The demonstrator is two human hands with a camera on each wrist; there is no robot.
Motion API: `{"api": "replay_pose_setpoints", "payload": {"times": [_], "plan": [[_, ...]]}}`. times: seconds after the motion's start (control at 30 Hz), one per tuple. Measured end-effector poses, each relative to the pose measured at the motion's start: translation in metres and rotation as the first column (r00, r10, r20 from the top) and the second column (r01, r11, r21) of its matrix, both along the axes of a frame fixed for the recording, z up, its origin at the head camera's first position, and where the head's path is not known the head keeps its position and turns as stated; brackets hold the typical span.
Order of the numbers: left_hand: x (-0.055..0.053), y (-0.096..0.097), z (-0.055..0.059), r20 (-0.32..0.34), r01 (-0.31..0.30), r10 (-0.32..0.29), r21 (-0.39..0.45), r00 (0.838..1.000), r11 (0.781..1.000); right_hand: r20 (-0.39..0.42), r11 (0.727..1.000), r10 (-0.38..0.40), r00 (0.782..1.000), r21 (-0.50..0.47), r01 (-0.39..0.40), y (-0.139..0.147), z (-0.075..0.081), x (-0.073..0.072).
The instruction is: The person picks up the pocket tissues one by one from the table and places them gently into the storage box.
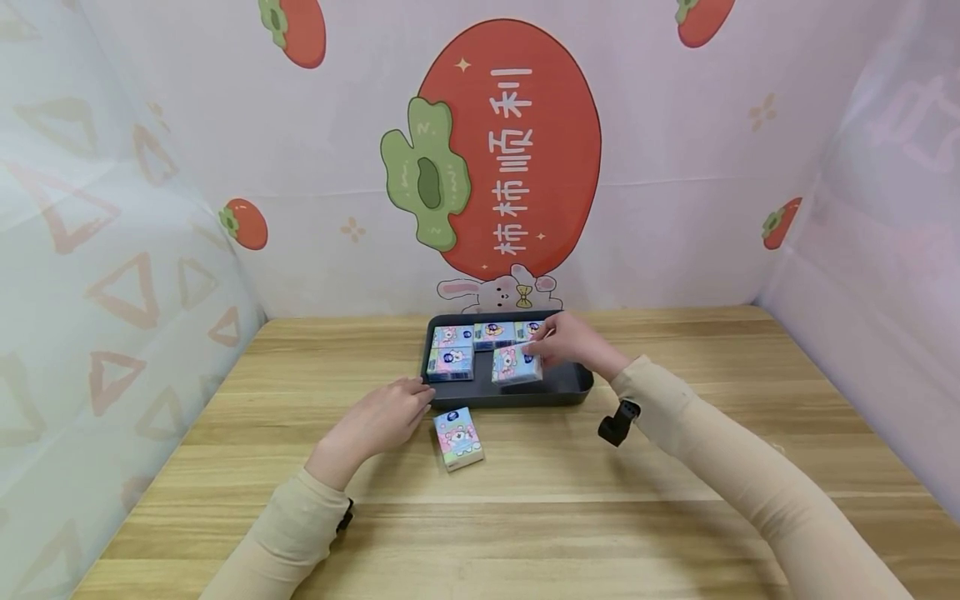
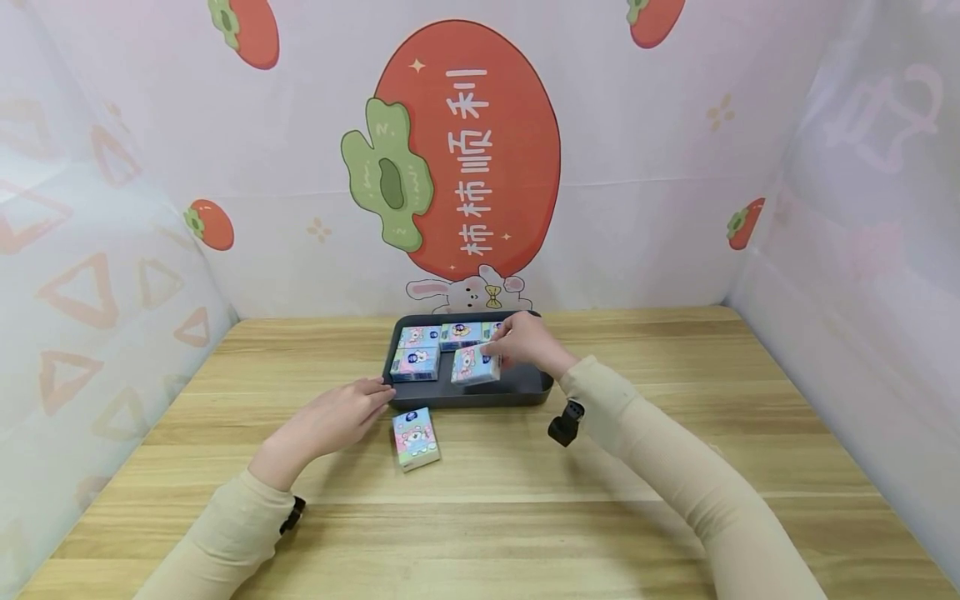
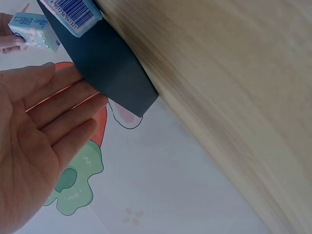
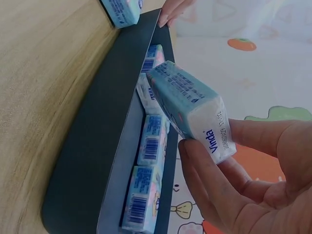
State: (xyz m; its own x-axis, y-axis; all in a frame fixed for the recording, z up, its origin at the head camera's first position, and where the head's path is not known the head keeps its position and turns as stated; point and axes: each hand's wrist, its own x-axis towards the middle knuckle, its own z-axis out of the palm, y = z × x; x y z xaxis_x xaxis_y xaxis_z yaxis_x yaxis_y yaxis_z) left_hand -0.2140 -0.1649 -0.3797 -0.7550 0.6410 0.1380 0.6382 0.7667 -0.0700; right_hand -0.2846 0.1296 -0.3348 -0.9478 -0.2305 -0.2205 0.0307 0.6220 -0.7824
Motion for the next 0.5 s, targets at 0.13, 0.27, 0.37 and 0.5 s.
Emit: {"api": "replay_pose_setpoints", "payload": {"times": [0.13, 0.27, 0.37, 0.5], "plan": [[0.000, 0.000, 0.000, -0.003, 0.003, -0.003, 0.001, 1.000, 1.000, -0.006, 1.000, -0.017, 1.000, 0.025, 0.017, -0.003, -0.001, -0.006], [0.000, 0.000, 0.001, 0.013, -0.006, 0.006, 0.002, 1.000, 1.000, -0.010, 0.998, -0.025, 1.000, 0.050, 0.025, -0.006, -0.003, -0.012], [0.001, 0.000, 0.001, 0.021, -0.010, 0.010, 0.001, 1.000, 1.000, -0.009, 0.997, -0.028, 1.000, 0.065, 0.029, -0.007, -0.005, -0.015], [0.000, 0.000, 0.001, 0.017, -0.010, 0.010, -0.002, 1.000, 1.000, -0.009, 0.997, -0.022, 1.000, 0.077, 0.023, -0.009, -0.008, -0.020]]}}
